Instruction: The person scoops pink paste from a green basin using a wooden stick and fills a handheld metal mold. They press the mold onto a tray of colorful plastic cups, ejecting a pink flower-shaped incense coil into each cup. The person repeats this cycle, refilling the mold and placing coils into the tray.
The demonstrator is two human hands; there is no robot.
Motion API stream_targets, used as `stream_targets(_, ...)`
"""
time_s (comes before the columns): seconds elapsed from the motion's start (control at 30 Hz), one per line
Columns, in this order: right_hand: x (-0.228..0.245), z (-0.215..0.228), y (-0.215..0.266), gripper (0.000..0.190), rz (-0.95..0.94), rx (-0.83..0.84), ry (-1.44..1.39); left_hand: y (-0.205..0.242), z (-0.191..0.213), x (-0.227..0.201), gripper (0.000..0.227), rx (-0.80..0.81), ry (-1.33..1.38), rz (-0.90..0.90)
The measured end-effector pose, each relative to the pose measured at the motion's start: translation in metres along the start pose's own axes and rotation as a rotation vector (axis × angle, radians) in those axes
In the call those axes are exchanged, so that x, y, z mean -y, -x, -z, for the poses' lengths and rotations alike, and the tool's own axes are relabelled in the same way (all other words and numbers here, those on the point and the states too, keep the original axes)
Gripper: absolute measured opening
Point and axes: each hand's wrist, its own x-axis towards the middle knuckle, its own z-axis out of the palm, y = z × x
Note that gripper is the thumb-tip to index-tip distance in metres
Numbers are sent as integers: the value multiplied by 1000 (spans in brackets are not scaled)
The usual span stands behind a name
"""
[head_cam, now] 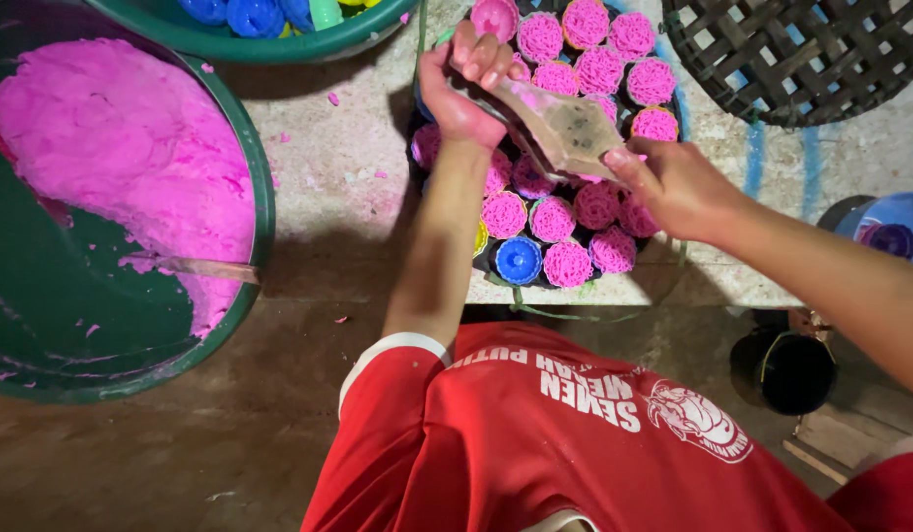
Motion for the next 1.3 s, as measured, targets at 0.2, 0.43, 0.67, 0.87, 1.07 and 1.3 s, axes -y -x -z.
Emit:
stream_targets(0.2,-1,-8,0,83,-211,204,-144,6,-5,-3,21,-60,-24,15)
stream_targets(0.43,-14,3,-4,76,-33,36,7,-7,-6,3,21,-57,-40,-12)
stream_targets(0.67,-21,1,-1,75,-52,1,38,-10,-15,9,22,-30,-12,-6)
stream_targets(0.87,-26,0,5,56,71,-71,-175,-5,-4,1,39,-237,-368,131)
stream_targets(1.07,-44,-20,9,47,112,-192,-268,43,38,19,42,-451,-1121,682)
stream_targets(1.3,-74,-34,-1,49,142,-360,-384,107,-23,-7,61,465,-2480,-30)
